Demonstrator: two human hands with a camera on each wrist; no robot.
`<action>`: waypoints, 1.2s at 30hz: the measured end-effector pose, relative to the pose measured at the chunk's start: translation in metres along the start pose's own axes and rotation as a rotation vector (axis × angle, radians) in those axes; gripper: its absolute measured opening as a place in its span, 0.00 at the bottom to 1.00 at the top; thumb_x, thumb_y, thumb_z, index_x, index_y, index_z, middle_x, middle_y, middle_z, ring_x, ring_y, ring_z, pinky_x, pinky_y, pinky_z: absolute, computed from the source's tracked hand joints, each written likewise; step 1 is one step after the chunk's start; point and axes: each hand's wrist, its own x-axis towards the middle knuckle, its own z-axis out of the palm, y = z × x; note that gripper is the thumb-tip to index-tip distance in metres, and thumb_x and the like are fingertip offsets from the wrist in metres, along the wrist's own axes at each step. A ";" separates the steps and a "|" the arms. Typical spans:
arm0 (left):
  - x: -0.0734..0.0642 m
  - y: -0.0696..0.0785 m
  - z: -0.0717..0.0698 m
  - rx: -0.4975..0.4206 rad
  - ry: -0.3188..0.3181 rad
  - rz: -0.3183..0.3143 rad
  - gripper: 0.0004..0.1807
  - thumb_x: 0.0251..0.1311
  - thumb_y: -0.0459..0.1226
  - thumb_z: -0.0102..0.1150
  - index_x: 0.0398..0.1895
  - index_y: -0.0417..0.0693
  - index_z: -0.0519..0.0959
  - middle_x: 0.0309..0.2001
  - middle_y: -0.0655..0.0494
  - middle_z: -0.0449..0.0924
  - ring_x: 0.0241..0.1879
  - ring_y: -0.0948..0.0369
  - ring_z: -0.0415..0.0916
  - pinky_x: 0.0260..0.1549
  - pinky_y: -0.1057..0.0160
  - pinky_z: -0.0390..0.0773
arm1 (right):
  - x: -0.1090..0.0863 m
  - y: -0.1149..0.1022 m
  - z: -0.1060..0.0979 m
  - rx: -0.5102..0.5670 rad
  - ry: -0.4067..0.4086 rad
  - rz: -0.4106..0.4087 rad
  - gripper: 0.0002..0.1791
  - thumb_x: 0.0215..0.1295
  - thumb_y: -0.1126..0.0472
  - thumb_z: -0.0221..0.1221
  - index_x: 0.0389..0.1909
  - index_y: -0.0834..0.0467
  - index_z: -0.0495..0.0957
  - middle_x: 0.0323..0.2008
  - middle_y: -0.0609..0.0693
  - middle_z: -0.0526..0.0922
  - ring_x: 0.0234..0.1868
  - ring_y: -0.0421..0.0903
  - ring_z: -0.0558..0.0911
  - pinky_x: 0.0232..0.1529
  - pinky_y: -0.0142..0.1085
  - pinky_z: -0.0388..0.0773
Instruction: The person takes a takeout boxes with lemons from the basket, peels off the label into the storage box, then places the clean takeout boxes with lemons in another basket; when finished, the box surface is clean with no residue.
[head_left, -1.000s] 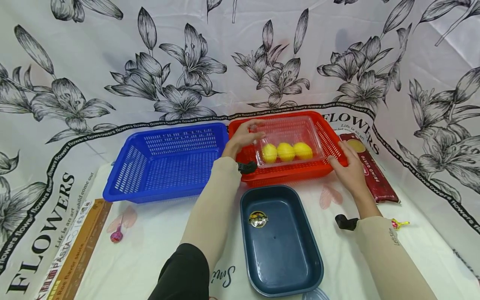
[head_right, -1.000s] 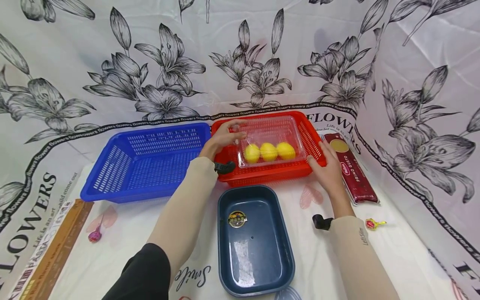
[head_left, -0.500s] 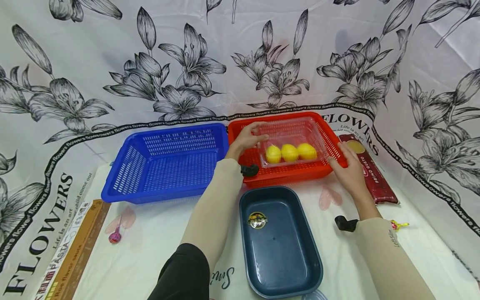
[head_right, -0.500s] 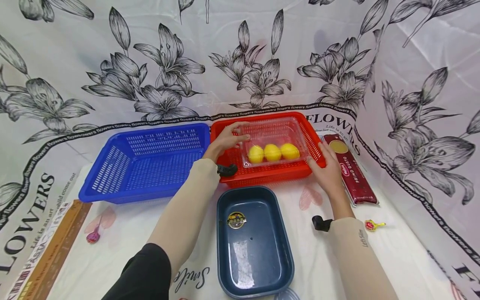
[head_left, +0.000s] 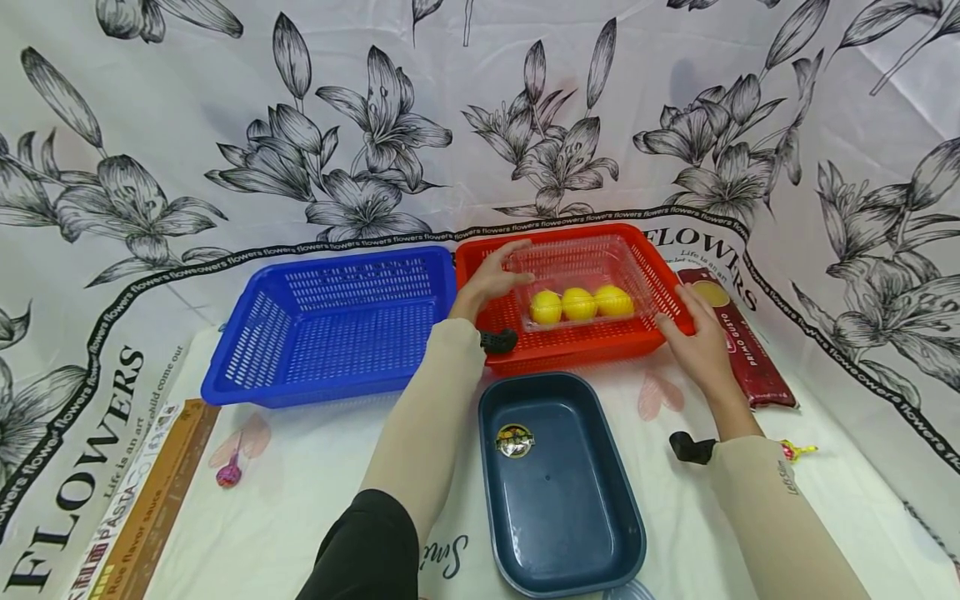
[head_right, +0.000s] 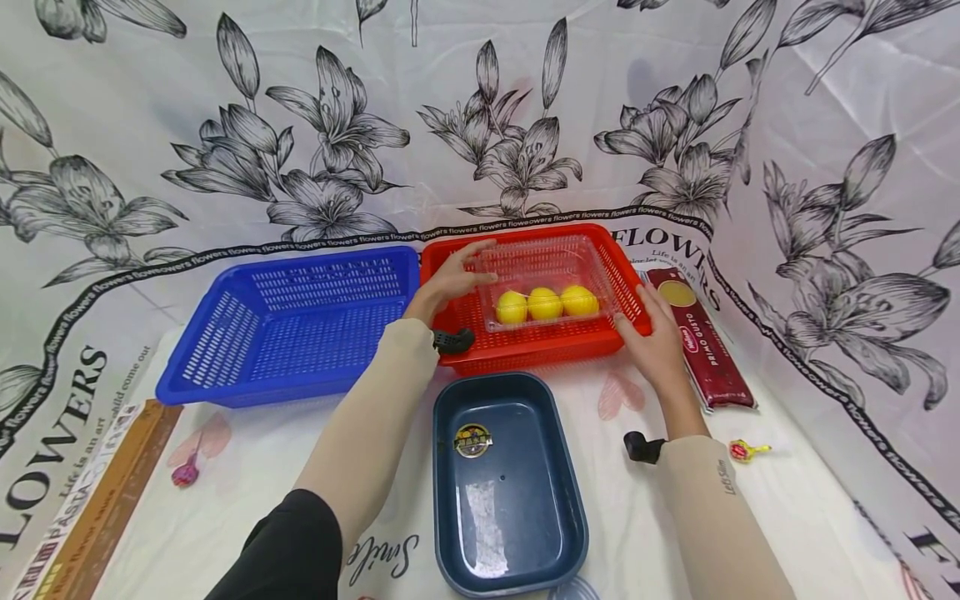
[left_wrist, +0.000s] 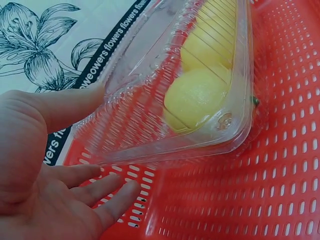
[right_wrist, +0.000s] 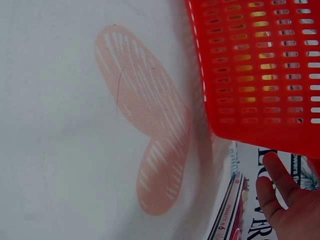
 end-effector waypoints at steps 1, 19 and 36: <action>0.000 0.000 0.000 -0.001 0.000 0.004 0.37 0.67 0.35 0.63 0.78 0.62 0.63 0.80 0.54 0.56 0.80 0.46 0.49 0.74 0.40 0.62 | 0.000 0.000 0.000 0.000 0.000 0.001 0.37 0.74 0.48 0.55 0.80 0.52 0.57 0.82 0.51 0.52 0.81 0.60 0.54 0.74 0.65 0.58; -0.009 0.005 -0.004 -0.033 0.059 0.089 0.35 0.68 0.36 0.63 0.77 0.62 0.65 0.79 0.58 0.59 0.81 0.49 0.50 0.72 0.43 0.66 | -0.001 0.000 0.002 0.012 0.012 -0.010 0.37 0.73 0.49 0.57 0.79 0.54 0.59 0.82 0.51 0.54 0.82 0.58 0.52 0.78 0.64 0.47; -0.059 0.031 -0.020 -0.007 0.086 0.227 0.33 0.69 0.39 0.63 0.75 0.66 0.67 0.78 0.59 0.60 0.78 0.42 0.53 0.71 0.38 0.65 | -0.003 -0.001 0.000 0.030 -0.009 -0.018 0.38 0.74 0.48 0.55 0.80 0.54 0.57 0.82 0.51 0.51 0.82 0.60 0.50 0.77 0.67 0.45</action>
